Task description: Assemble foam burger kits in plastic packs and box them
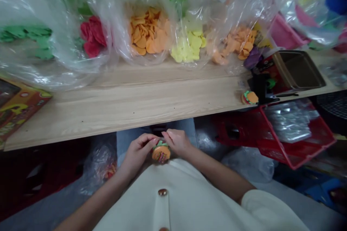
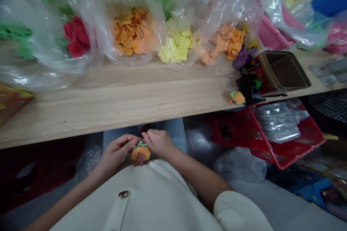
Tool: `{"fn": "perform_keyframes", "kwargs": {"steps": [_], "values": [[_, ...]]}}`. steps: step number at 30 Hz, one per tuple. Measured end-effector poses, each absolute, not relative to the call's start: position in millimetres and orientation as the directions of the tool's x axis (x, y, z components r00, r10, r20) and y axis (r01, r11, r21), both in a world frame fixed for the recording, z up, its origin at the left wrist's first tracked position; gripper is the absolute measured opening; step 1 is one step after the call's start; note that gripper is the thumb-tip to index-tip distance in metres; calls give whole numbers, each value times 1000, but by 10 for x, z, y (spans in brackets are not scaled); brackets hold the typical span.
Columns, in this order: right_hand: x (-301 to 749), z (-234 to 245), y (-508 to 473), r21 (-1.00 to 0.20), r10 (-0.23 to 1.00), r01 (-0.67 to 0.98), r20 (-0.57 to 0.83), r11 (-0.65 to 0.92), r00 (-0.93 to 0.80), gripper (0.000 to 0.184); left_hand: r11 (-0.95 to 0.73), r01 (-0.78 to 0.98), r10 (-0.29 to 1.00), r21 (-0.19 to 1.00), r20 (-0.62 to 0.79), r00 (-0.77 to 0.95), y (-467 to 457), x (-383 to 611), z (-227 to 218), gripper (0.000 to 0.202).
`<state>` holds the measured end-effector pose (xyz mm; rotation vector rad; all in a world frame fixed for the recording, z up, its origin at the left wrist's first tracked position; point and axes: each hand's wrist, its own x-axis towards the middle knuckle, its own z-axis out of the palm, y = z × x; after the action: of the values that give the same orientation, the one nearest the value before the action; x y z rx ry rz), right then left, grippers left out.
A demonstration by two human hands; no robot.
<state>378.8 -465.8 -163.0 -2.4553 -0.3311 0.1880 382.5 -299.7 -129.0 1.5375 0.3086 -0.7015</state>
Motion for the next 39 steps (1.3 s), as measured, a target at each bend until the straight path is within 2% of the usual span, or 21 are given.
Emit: {"fn": "perform_keyframes", "kwargs": {"steps": [6,8,10,12,14,20,24,27,29,31,33,36,39], "values": [[3655,-1545,-4762,-797,323,41,-197,-603,926,26,-72,615,-247,786,-611,752,-2871,3720,-1270,21],[3578,-1503,-4809,-833,366,32,-209,-553,907,21,-164,508,-272,846,-534,801,-2817,3756,-1248,21],[3511,-1490,-4836,-848,408,71,-178,-525,895,19,-315,294,-378,902,-404,833,-2773,3828,-1217,20],[3470,-1507,-4841,-851,439,131,-126,-509,890,18,-403,90,-519,911,-308,798,-2751,3917,-1182,19],[3452,-1543,-4829,-835,470,201,-76,-513,880,21,-428,-1,-610,904,-289,738,-2755,3990,-1152,19],[3386,-1644,-4776,-743,506,314,-39,-592,862,25,-470,-46,-641,882,-305,705,-2811,3970,-1125,20],[3359,-1645,-4760,-750,521,350,9,-561,853,29,-484,-9,-606,875,-328,725,-2801,3905,-1128,20],[3370,-1631,-4758,-801,485,300,15,-517,875,30,-454,126,-558,882,-392,731,-2766,3893,-1161,19],[3377,-1622,-4756,-840,417,218,-11,-497,909,29,-350,320,-493,880,-464,736,-2742,3873,-1205,19],[3383,-1609,-4761,-860,343,142,-41,-491,938,28,-169,519,-405,838,-540,738,-2736,3831,-1254,22],[3391,-1580,-4785,-861,309,113,-54,-497,950,28,-14,632,-309,775,-604,735,-2757,3779,-1286,20],[3412,-1509,-4866,-834,375,176,-40,-523,926,27,21,661,-232,750,-640,733,-2826,3730,-1285,15],[3430,-1457,-4956,-824,464,205,-78,-528,882,26,-19,629,-241,777,-614,751,-2884,3753,-1269,14]]}}
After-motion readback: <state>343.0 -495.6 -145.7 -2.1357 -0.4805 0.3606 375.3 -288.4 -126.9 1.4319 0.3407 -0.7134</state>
